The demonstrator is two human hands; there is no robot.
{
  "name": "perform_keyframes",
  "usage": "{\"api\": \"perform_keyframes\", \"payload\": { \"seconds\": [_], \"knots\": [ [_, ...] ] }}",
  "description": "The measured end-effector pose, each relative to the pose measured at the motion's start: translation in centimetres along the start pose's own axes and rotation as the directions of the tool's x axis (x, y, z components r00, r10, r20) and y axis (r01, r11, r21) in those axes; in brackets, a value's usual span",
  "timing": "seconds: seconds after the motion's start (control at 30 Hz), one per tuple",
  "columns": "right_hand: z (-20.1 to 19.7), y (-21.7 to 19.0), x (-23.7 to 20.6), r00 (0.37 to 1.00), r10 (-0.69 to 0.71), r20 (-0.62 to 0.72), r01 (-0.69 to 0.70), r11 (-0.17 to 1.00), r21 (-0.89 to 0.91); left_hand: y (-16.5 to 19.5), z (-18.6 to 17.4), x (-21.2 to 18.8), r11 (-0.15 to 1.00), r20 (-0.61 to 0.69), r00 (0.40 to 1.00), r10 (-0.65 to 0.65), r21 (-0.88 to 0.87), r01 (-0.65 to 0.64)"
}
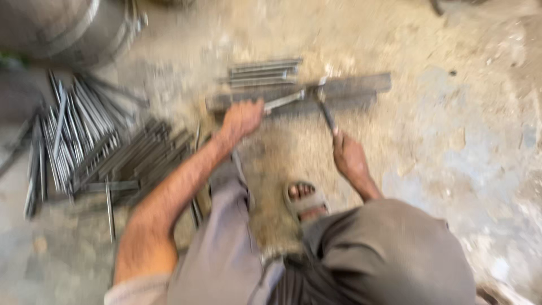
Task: The person sits on the floor and repeatedly hammers metal rods placed on a flat metal block to shape their ends. They pick up rods from a pile, position them, strike them with a hammer, and set the finished pieces aside.
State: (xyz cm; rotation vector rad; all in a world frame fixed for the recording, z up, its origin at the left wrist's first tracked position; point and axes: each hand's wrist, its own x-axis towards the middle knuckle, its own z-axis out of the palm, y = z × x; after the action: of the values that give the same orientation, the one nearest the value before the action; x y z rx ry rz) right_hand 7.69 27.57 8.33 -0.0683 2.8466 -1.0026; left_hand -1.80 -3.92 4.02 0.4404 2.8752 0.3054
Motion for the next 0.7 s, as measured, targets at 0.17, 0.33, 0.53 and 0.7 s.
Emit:
{"api": "perform_keyframes", "payload": {
  "seconds": [0.17,0.33,0.53,0.7],
  "knots": [
    [-0.1,-1.7,-0.1,0.910,0.403,0.100,-0.413,0.902,0.126,0.0,0.4,-0.9,0.997,0.079,0.997,-0.012,-0.080,0.018],
    [-1.3,-1.9,2.0,0.964,0.219,0.154,-0.223,0.975,0.010,0.0,0.1,-0.5,0.998,-0.026,0.997,0.066,0.005,-0.066],
    [-0.4,-0.4,0.9,0.940,0.329,0.094,-0.342,0.907,0.245,0.2,0.6,-0.9,0.998,0.176,0.984,-0.039,-0.047,0.048],
    [0.9,-0.4,2.1,0.984,0.160,0.081,-0.161,0.987,0.000,0.0,0.3,-0.3,1.000,0.051,0.998,0.022,0.003,-0.022]
  ]
}}
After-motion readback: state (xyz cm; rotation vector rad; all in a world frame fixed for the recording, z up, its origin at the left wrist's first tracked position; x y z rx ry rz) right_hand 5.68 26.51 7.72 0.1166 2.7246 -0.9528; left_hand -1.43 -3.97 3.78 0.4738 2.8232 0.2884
